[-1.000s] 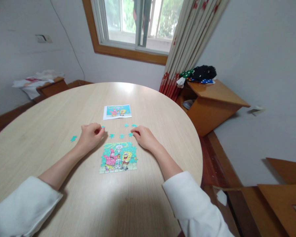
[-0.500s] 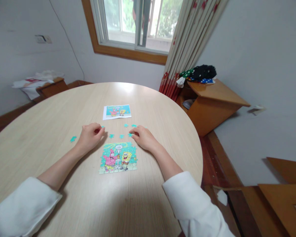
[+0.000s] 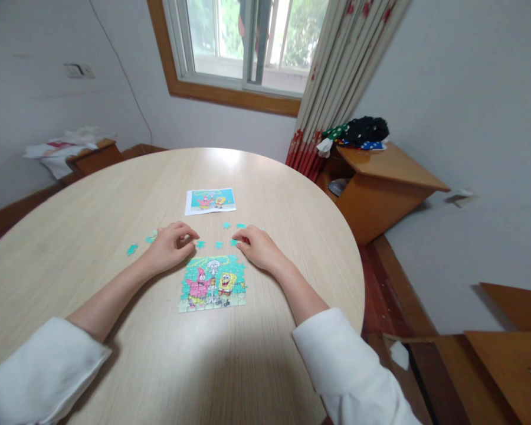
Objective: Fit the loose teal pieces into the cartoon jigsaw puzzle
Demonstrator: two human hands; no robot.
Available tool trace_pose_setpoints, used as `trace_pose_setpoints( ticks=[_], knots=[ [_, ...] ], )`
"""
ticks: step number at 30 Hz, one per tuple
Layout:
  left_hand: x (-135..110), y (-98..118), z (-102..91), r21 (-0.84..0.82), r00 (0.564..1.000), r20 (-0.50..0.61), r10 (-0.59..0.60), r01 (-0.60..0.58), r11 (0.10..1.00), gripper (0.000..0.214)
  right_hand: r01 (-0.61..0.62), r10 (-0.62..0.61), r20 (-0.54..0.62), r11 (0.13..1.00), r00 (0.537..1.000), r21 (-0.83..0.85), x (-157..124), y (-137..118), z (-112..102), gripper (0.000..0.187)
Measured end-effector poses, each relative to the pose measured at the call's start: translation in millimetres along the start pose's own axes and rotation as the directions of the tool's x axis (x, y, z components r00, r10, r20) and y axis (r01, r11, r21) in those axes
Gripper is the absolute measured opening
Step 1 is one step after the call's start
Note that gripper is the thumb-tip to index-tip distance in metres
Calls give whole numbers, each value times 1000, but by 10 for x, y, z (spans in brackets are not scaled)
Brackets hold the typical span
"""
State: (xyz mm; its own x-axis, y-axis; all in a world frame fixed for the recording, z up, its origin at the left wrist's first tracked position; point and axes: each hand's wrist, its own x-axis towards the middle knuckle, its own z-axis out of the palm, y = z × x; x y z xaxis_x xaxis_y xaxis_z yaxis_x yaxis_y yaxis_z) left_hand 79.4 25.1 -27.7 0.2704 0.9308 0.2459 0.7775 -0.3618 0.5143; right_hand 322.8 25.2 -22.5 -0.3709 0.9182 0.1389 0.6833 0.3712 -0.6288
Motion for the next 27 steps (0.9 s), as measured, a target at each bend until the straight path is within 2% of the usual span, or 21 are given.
trace_pose_setpoints(
  ticks=[9, 19, 27],
  knots=[
    [1, -42, 10, -40, 999, 41, 23, -21, 999, 21, -10, 10, 9, 1000, 1000, 6, -1, -10, -4, 18],
    [3, -47, 22, -44, 999, 35, 20, -19, 999, 16, -10, 10, 8, 1000, 1000, 11, -2, -7, -4, 18],
    [12, -18, 15, 14, 999, 53, 11, -12, 1000, 18, -10, 10, 2, 1000, 1000, 11, -8, -28, -18, 17]
  ],
)
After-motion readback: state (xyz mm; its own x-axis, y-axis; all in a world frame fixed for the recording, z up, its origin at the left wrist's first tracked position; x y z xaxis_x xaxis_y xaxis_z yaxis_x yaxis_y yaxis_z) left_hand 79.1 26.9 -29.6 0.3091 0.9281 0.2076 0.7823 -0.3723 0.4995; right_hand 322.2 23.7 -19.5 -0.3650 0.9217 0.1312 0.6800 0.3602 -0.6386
